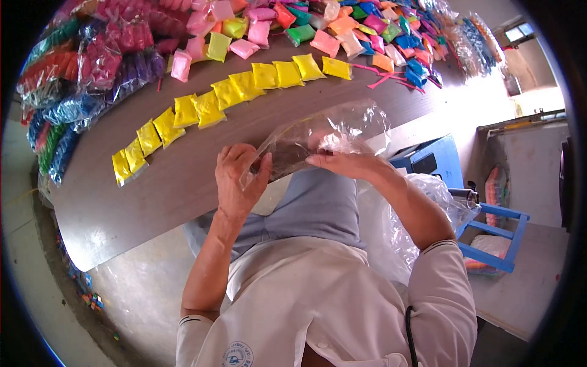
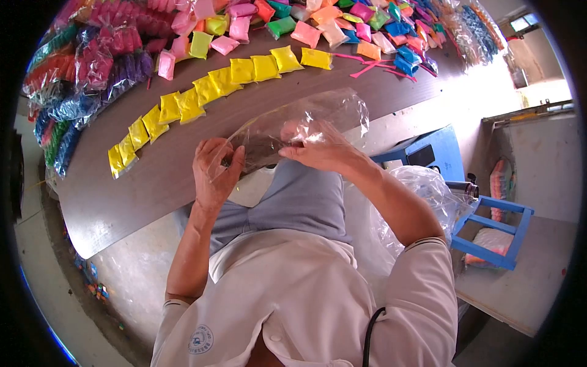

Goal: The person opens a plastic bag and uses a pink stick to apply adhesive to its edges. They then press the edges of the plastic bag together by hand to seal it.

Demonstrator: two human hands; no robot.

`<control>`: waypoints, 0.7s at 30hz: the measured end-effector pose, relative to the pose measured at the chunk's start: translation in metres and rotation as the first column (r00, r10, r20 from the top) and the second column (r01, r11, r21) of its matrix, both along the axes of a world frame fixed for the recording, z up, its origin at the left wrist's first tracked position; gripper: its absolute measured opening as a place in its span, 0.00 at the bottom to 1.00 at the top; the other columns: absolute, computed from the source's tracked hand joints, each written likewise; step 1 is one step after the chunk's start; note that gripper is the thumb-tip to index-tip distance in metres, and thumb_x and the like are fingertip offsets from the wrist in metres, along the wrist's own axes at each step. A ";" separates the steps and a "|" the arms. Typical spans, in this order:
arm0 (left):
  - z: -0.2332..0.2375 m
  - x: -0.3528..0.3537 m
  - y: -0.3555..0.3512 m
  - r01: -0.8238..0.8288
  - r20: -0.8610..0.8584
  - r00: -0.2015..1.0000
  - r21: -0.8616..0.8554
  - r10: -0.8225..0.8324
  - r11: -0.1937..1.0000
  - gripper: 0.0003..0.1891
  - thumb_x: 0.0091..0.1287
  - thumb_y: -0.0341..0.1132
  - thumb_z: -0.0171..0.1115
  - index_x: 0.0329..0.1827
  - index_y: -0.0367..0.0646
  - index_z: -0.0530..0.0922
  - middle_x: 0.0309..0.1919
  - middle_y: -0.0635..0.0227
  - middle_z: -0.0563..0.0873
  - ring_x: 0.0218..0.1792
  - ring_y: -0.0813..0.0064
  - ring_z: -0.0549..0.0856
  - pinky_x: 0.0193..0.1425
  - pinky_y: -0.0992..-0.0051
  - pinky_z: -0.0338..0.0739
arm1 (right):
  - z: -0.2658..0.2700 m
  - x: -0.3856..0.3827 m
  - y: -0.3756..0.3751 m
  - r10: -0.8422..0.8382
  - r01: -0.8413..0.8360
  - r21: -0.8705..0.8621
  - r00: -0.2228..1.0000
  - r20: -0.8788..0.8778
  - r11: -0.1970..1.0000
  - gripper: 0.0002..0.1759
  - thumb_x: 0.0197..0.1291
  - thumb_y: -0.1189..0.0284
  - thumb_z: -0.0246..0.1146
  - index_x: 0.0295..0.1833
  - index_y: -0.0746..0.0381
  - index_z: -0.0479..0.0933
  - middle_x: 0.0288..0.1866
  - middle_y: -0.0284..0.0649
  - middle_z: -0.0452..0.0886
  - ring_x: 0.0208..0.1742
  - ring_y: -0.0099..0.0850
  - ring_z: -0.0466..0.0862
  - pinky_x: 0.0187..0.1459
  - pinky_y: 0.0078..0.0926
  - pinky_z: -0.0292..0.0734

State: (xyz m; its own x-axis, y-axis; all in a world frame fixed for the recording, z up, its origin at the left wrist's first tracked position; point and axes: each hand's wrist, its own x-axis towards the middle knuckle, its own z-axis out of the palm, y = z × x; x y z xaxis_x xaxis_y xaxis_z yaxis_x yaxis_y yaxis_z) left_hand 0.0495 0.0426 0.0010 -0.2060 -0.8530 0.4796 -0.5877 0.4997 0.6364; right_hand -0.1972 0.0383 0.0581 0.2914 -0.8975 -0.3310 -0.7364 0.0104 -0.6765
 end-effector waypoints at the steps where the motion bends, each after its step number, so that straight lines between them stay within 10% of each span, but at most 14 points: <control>1: 0.000 -0.001 -0.001 0.001 -0.020 1.000 0.008 -0.001 1.000 0.08 0.55 0.27 0.73 0.27 0.41 0.79 0.30 0.65 0.82 0.35 0.58 0.80 0.43 0.62 0.73 | 0.005 0.001 0.002 -0.006 0.005 0.019 1.000 0.007 1.000 0.19 0.57 0.65 0.73 0.51 0.61 0.81 0.38 0.44 0.84 0.44 0.42 0.85 0.46 0.40 0.78; 4: 0.001 -0.001 -0.002 0.015 -0.047 0.999 0.006 -0.014 1.000 0.08 0.56 0.27 0.72 0.27 0.41 0.78 0.30 0.65 0.82 0.35 0.58 0.80 0.43 0.62 0.73 | 0.004 -0.004 0.018 0.176 -0.186 -0.351 0.983 -0.060 0.918 0.24 0.55 0.64 0.74 0.57 0.58 0.81 0.49 0.44 0.83 0.54 0.42 0.83 0.54 0.41 0.76; 11: 0.003 0.001 -0.002 0.018 -0.043 0.999 0.028 -0.017 0.999 0.07 0.57 0.27 0.71 0.28 0.39 0.79 0.29 0.63 0.82 0.34 0.56 0.79 0.42 0.61 0.73 | -0.019 -0.006 0.004 0.261 -0.289 -0.409 0.957 -0.126 0.865 0.13 0.62 0.71 0.67 0.52 0.60 0.83 0.45 0.42 0.81 0.52 0.45 0.82 0.53 0.41 0.78; 21: 0.011 0.000 -0.002 -0.007 -0.040 0.999 0.117 0.012 0.993 0.09 0.66 0.30 0.67 0.29 0.36 0.79 0.32 0.58 0.84 0.35 0.52 0.80 0.43 0.60 0.75 | 0.000 -0.010 -0.043 0.339 -0.341 0.015 0.938 0.072 0.940 0.11 0.71 0.69 0.57 0.48 0.65 0.81 0.39 0.43 0.85 0.44 0.39 0.86 0.48 0.36 0.79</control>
State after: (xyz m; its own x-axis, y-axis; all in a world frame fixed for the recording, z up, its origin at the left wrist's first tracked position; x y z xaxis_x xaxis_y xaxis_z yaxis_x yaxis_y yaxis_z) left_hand 0.0491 0.0405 0.0118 -0.1798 -0.9056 0.3840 -0.5643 0.4147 0.7138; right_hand -0.2070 -0.0044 0.0586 0.6001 -0.7320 -0.3227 -0.6518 -0.2135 -0.7278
